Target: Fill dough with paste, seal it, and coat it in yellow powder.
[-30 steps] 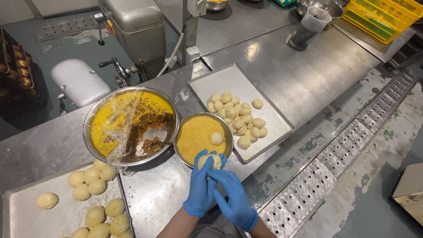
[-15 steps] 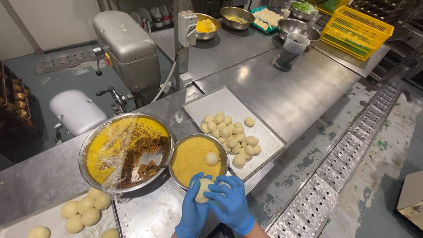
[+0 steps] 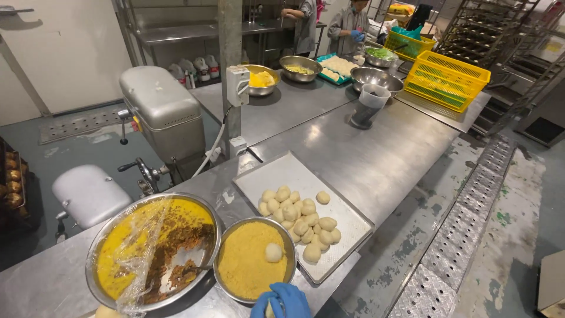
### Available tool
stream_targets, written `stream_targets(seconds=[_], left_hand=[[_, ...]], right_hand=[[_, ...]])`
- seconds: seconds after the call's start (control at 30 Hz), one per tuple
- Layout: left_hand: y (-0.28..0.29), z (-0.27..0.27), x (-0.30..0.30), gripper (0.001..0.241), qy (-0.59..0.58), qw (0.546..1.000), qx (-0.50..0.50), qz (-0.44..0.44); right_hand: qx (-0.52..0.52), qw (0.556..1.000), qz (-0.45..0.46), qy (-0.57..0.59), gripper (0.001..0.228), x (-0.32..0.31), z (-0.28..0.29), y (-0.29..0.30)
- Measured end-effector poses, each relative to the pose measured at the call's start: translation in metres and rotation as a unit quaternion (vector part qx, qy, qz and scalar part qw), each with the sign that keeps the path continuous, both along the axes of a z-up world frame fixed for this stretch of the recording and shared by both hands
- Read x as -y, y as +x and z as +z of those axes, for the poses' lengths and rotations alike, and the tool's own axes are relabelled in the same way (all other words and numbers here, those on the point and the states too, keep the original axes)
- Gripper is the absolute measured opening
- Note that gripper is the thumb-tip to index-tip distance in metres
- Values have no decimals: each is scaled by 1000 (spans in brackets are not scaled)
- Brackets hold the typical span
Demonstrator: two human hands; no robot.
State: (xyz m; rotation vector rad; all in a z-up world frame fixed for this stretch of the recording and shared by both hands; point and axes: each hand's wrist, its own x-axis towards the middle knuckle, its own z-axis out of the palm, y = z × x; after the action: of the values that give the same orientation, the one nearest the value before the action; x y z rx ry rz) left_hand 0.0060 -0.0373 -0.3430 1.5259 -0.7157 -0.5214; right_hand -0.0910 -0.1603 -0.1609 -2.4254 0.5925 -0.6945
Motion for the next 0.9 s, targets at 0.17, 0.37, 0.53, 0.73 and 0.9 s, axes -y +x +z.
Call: stream_targets(seconds=[0.17,0.37,0.53,0.73,0.9], left_hand=[[105,78,46,49,130,968,205,71],[130,80,43,75,267,857,434,80],[124,150,26,65,330,873,360,-2],[162,118,18,53,180,943,263,-97],[188,73,34,70,190,912,312,-186]], right_hand=[[16,998,-52,18,36,41,-69,-24],[-55,996,-48,43,45,54,11,5],[-108,993,22,-32,61,76,3,57],[-238,971,-3,-39,81,81,22,95],[-241,970,-19,-11,69,85,50,103]])
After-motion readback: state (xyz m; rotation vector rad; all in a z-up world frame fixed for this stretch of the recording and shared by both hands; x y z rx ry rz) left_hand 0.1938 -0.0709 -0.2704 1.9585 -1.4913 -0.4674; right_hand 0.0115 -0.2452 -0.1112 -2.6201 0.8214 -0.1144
